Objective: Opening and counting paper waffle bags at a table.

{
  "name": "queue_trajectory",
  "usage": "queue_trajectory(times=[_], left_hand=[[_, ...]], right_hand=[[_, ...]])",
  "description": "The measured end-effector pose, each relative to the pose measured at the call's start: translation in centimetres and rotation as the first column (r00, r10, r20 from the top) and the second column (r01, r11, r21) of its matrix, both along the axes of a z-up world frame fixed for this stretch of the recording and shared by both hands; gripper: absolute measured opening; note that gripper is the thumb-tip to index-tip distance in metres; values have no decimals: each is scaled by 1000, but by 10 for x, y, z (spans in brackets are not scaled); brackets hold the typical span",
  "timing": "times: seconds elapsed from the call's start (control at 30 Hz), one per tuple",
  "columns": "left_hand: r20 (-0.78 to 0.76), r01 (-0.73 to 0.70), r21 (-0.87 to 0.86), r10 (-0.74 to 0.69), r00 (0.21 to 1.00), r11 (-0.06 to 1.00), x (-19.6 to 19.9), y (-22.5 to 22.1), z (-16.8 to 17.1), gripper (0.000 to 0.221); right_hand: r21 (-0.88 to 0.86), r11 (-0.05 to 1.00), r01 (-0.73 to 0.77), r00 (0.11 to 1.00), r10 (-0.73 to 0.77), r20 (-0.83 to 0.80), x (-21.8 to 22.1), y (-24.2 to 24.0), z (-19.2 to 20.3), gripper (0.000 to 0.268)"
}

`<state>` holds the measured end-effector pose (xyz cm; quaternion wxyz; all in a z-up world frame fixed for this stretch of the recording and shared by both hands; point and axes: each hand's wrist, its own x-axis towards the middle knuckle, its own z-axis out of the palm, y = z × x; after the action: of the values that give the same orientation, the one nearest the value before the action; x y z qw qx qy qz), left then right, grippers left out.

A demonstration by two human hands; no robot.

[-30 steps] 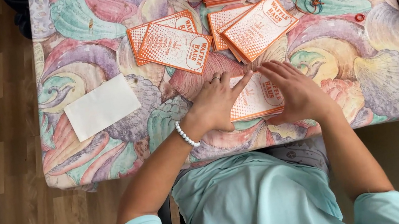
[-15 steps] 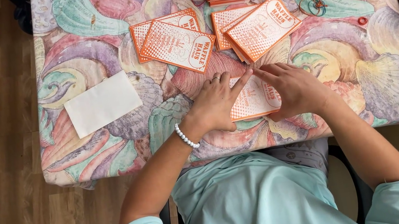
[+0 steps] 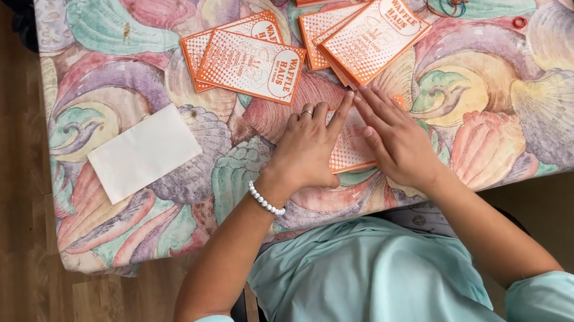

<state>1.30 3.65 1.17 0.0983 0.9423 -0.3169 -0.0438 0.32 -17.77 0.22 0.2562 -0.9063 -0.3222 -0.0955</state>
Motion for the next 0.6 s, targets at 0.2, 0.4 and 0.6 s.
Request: queue_trajectory(times=[0.2,0.4,0.6], left_hand=[[5,4,-3,-4,1000,1000,-1,1,-4,145],[-26,0,-67,-2,1000,998,0,7,-11,141],[-155,-2,-157,-23,988,988,-8,15,21,157]], right_hand=[[-190,978,84,987,-107,-118,-3,5,-16,58],[-304,943,138,979,-177,-105,-1,5,-40,59],[-347,927,146,975,-194,-107,-2,9,-35,59]])
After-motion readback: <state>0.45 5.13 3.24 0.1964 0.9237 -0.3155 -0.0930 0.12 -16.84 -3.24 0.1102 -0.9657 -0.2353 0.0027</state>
